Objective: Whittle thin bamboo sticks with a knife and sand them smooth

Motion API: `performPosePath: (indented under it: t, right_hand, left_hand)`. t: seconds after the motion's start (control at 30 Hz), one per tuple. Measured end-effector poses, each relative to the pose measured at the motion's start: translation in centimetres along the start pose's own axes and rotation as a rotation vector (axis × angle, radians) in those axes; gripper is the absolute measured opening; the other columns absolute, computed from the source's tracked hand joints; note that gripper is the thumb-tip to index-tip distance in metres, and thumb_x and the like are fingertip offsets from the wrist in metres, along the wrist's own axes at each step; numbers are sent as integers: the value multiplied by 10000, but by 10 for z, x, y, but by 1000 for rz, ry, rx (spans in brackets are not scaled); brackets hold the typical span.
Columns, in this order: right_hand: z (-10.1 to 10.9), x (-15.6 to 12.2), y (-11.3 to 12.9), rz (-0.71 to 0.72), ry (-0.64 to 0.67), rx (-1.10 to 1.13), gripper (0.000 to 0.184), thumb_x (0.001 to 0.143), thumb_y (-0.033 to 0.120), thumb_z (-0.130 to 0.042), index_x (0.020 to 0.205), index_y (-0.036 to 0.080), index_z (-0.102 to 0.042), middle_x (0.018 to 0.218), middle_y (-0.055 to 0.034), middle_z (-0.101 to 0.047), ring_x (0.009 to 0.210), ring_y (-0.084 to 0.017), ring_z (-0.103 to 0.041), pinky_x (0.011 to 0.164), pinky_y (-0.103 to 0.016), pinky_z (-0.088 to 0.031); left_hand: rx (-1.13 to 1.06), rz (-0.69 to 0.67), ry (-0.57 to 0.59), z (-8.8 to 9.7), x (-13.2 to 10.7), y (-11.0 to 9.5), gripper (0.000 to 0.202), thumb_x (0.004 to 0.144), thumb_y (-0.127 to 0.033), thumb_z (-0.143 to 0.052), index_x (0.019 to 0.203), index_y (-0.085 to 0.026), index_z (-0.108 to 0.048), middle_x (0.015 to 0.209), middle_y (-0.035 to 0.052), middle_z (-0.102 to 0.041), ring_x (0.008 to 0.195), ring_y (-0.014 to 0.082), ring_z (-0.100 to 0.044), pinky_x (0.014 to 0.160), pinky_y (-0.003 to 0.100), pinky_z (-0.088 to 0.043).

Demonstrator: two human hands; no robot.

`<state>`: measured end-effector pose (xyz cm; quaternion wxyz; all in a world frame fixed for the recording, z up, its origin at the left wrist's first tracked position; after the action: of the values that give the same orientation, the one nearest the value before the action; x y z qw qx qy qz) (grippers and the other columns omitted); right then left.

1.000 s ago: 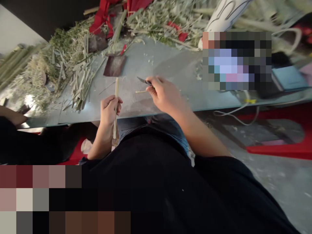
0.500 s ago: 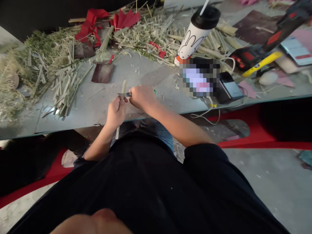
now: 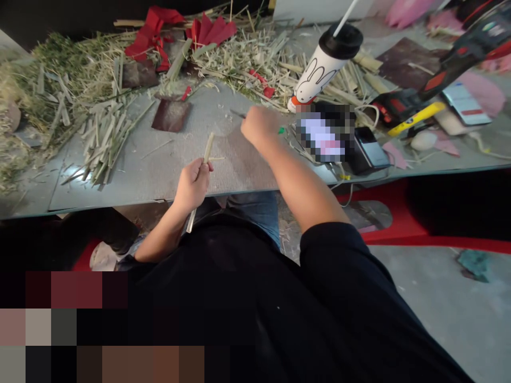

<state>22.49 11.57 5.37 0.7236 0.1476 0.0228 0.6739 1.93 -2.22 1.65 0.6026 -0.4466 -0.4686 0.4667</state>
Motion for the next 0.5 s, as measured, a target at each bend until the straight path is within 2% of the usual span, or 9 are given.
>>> performPosePath:
  t: [0.07, 0.17, 0.27, 0.33, 0.4, 0.43, 0.5]
  right_hand:
    - [5, 10, -12, -3, -52, 70, 401, 1184, 411, -650, 1097, 68, -839, 977, -266, -774, 1043, -416, -749, 875, -493, -559]
    - [10, 1, 2, 133, 3, 260, 461, 1222, 491, -610, 903, 193, -756, 799, -138, -692, 876, -330, -708, 798, -435, -532]
    - [6, -31, 38, 284, 254, 549, 578, 1190, 694, -634, 836, 238, -661, 681, -54, -593, 688, -248, -596, 682, -384, -483]
    - [6, -52, 59, 349, 414, 702, 609, 1127, 748, -719, 798, 247, -610, 643, -30, -561, 618, -214, -520, 625, -365, -444]
    - [9, -64, 69, 370, 471, 807, 610, 1075, 747, -793, 783, 256, -578, 616, -14, -522, 587, -201, -468, 588, -357, -413]
    - [11, -65, 70, 355, 455, 850, 606, 1062, 747, -804, 787, 261, -570, 607, -6, -494, 576, -199, -448, 571, -356, -400]
    - [14, -60, 61, 272, 347, 938, 606, 1065, 774, -777, 807, 269, -564, 604, 10, -437, 554, -197, -416, 541, -349, -373]
  left_hand:
    - [-82, 63, 21, 0, -2, 4, 283, 1187, -245, -520, 915, -233, -596, 539, -90, -419, 447, 107, -361, 497, 255, -281]
    - [-125, 120, 10, 2, 0, 6, 307, 1181, -248, -536, 886, -218, -619, 480, -94, -426, 413, 92, -360, 474, 232, -282]
    - [-142, 124, 63, -2, 1, -1, 285, 1157, -221, -536, 894, -211, -644, 458, -87, -458, 406, 90, -382, 470, 210, -312]
    - [-177, 147, 153, -8, 0, -5, 242, 1131, -264, -581, 908, -211, -661, 462, -75, -496, 397, 92, -397, 452, 206, -322]
    - [-237, 199, 260, -12, -3, -6, 269, 1112, -397, -630, 936, -206, -702, 493, -42, -563, 393, 103, -436, 428, 222, -339]
    - [-270, 225, 290, -10, -3, -6, 352, 1109, -497, -629, 949, -200, -728, 527, -9, -614, 402, 115, -470, 418, 239, -354]
    - [-337, 245, 240, 5, 0, -5, 572, 1108, -696, -541, 968, -191, -770, 651, 77, -731, 448, 148, -546, 412, 279, -385]
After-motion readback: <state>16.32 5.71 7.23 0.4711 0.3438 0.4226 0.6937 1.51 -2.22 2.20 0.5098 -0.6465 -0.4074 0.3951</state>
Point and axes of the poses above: each hand's wrist, its own x-axis towards the middle knuckle, its own z-axis out of the back of the hand, y = z × x, the point moved 10 cm from there along x, towards the middle knuckle
